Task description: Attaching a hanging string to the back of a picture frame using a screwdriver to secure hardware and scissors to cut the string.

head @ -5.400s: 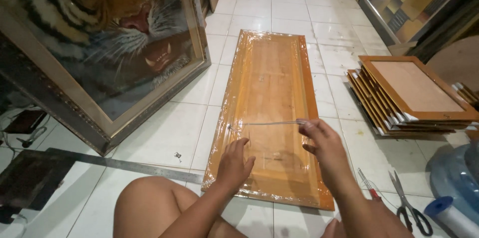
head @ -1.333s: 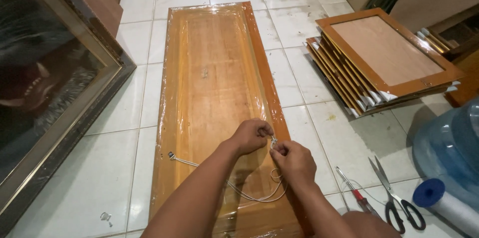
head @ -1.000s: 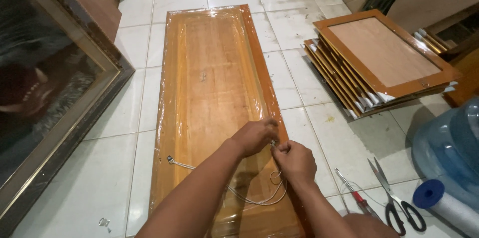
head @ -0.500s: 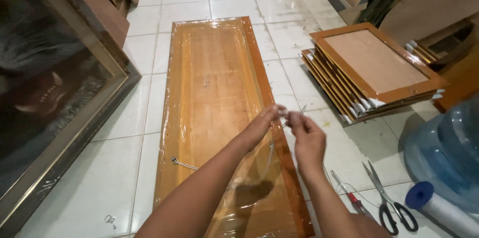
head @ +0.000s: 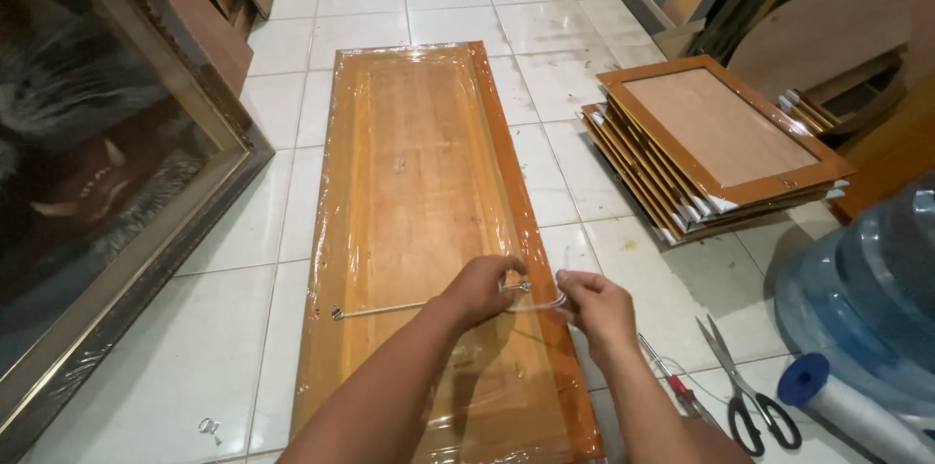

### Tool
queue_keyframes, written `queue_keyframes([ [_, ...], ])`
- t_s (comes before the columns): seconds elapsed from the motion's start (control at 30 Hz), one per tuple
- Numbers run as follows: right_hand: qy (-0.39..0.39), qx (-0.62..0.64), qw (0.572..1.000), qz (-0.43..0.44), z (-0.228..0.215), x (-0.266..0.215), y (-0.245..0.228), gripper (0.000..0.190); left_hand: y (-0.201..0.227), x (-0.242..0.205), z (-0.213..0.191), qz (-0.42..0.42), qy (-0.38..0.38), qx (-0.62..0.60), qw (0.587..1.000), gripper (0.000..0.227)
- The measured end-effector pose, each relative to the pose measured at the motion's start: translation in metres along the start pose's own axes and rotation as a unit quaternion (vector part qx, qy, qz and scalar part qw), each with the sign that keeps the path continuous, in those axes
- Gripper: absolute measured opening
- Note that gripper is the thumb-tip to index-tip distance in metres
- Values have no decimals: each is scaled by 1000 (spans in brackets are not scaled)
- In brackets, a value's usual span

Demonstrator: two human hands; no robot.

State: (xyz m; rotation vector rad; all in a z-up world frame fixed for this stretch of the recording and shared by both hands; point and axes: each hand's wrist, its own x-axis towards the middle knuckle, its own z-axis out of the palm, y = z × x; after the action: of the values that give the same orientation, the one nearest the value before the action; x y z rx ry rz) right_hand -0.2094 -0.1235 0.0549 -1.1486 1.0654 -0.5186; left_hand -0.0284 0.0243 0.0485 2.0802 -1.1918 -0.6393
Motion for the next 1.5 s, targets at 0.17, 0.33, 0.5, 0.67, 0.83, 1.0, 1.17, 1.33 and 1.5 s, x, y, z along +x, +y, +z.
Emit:
queue_keyframes([
  [0.17,-19,-225,974,19,7,15,27,28,-22,13,19,-4,43,19,999,28],
  [0.33,-66,-423,904,6,22,-20,6,21,-34,13,19,-28,60,-78,995,34],
  [0.5,-59,-461,885,-21,26,-20,8,20,-40,20,20,-53,55,-96,992,43],
  [0.67,-47,-450,891,-33,34,-39,-9,20,-31,17,16,-76,42,-98,991,39],
  [0.83,-29,-459,887,-38,45,-49,-21,24,-15,13,5,-71,22,-68,995,34],
  [1.0,-20,-488,871,-51,49,-40,-19,27,3,6,-6,103,-40,119,987,40],
  [1.17,-16,-502,862,-61,49,-37,-19,24,-28,24,11,148,9,162,976,14],
  [1.33,-15,-484,867,-118,47,-38,-24,39,-7,16,8,136,40,120,983,13],
  [1.5,11,-312,940,-136,39,-30,-24,34,48,4,-11,-98,61,-134,984,25],
])
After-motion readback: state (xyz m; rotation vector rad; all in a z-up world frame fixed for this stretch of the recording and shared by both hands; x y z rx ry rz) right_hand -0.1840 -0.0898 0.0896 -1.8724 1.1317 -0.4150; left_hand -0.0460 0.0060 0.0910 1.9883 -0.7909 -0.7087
